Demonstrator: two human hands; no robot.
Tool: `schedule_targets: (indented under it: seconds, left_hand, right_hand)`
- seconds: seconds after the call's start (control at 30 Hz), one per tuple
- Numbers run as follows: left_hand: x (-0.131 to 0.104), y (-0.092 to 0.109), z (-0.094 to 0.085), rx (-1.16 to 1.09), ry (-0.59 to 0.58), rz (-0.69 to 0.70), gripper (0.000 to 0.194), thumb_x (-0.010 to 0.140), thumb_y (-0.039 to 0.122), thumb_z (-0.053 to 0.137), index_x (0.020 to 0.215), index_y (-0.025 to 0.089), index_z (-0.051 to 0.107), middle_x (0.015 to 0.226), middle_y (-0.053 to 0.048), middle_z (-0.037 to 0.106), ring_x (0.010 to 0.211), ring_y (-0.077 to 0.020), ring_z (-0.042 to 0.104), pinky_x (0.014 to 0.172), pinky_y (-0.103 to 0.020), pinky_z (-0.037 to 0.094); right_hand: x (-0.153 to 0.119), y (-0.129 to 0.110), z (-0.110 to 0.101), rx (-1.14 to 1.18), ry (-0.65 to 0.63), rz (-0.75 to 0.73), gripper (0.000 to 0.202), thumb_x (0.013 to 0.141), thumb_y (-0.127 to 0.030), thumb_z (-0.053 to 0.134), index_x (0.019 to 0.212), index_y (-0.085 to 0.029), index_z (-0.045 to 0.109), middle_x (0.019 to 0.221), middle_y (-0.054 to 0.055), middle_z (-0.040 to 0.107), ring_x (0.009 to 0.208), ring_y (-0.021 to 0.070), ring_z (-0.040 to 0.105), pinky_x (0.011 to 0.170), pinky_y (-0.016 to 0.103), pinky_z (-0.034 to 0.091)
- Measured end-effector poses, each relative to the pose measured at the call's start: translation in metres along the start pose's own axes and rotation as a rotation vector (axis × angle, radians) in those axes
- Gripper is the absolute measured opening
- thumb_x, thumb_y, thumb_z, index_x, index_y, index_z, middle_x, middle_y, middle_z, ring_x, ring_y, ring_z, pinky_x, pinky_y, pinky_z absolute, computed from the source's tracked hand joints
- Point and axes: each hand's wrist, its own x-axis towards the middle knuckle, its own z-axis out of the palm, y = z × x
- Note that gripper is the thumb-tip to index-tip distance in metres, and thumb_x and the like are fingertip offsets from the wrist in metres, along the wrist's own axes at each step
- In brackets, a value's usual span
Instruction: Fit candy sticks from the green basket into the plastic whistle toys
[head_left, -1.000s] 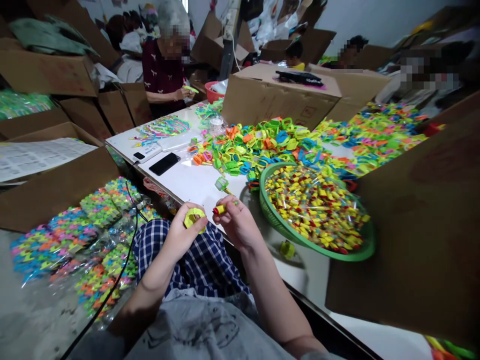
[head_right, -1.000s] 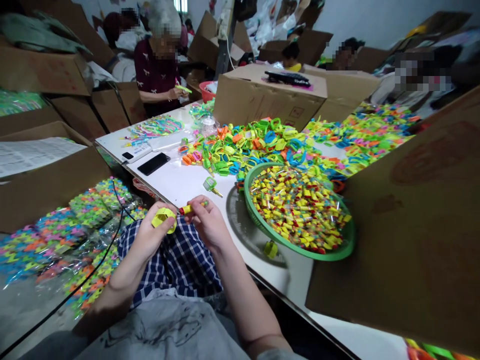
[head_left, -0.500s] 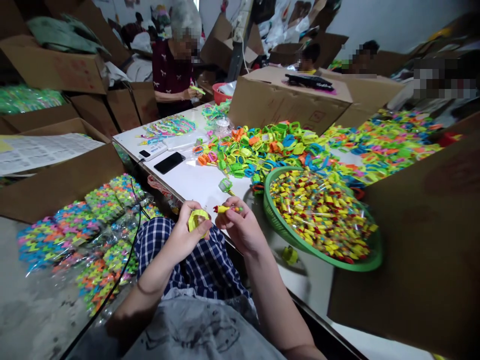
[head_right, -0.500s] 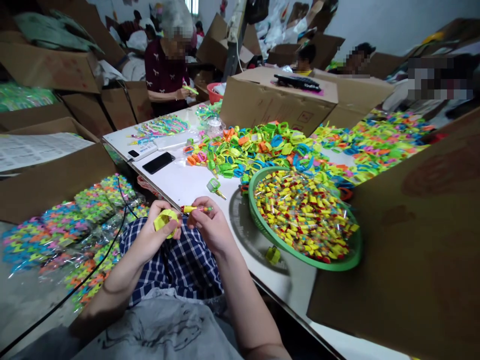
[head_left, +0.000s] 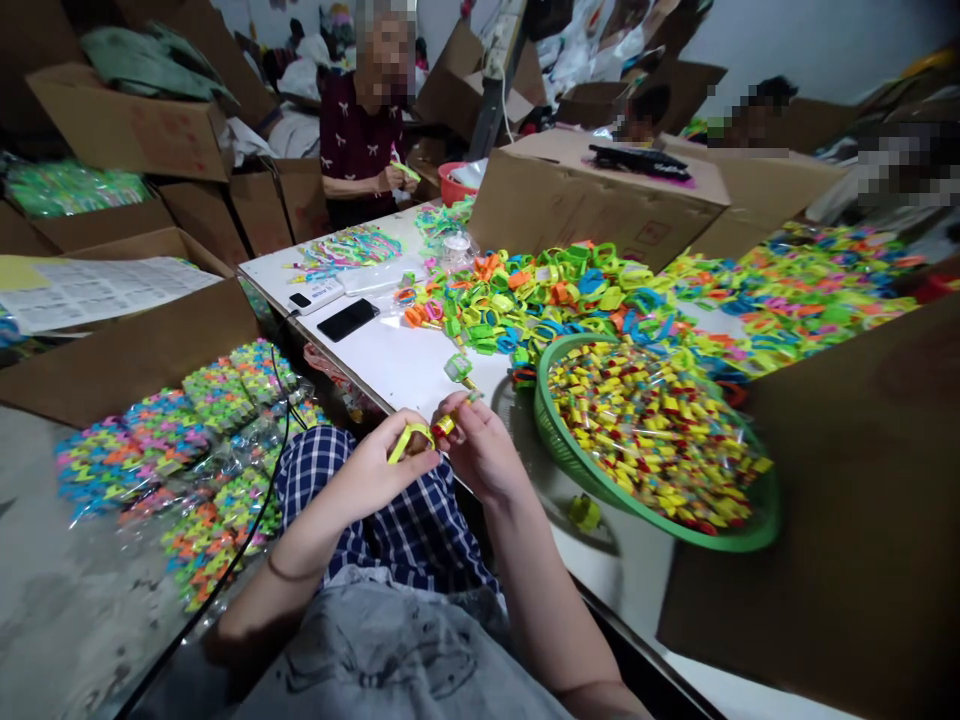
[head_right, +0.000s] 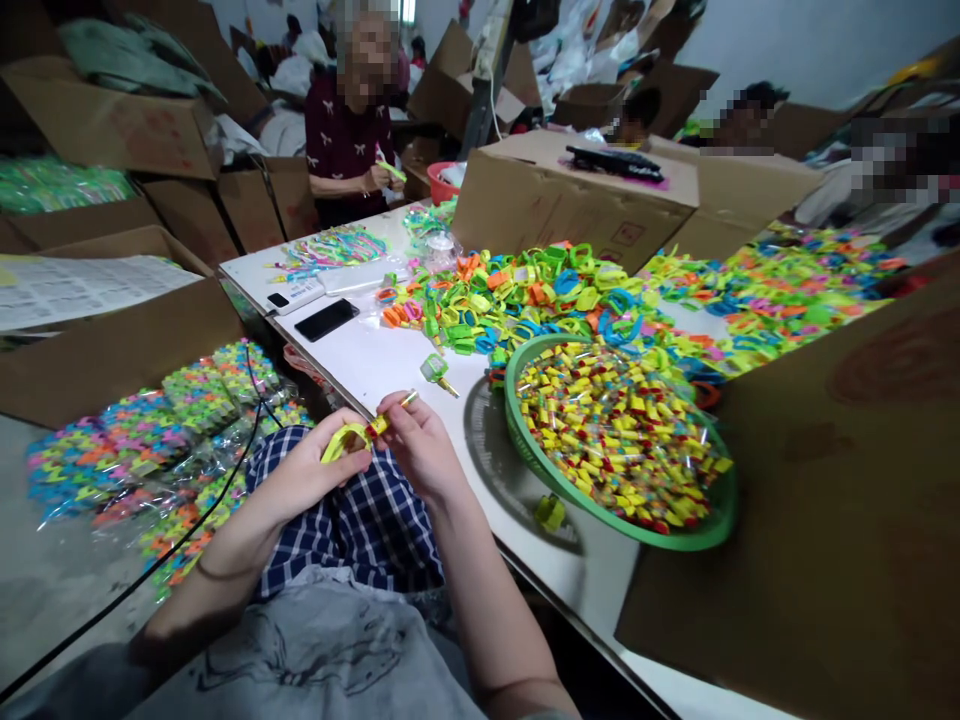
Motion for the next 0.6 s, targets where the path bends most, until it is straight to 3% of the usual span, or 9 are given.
schedule_targets:
  seconds: [0.6]
  left_hand:
    - [-0.0077, -0.0012, 0.0008, 0.076, 0.028, -0.024, 0.024, 0.074, 0.039, 0.068, 0.079, 0.019, 0.056, 0.067, 0.004, 0.050, 0.059, -0.0112, 0.043, 0.057, -0.023, 0.033]
  right_hand:
    - [-0.0083, 0.0026, 0.0059, -0.085, 0.020, 0.041, 0.043, 0.061, -0.056, 0.078, 0.074, -0.019, 0.060, 0.053, -0.006, 0.046, 0.049, 0.0075, 0.039, 0.050, 0.021, 0.034]
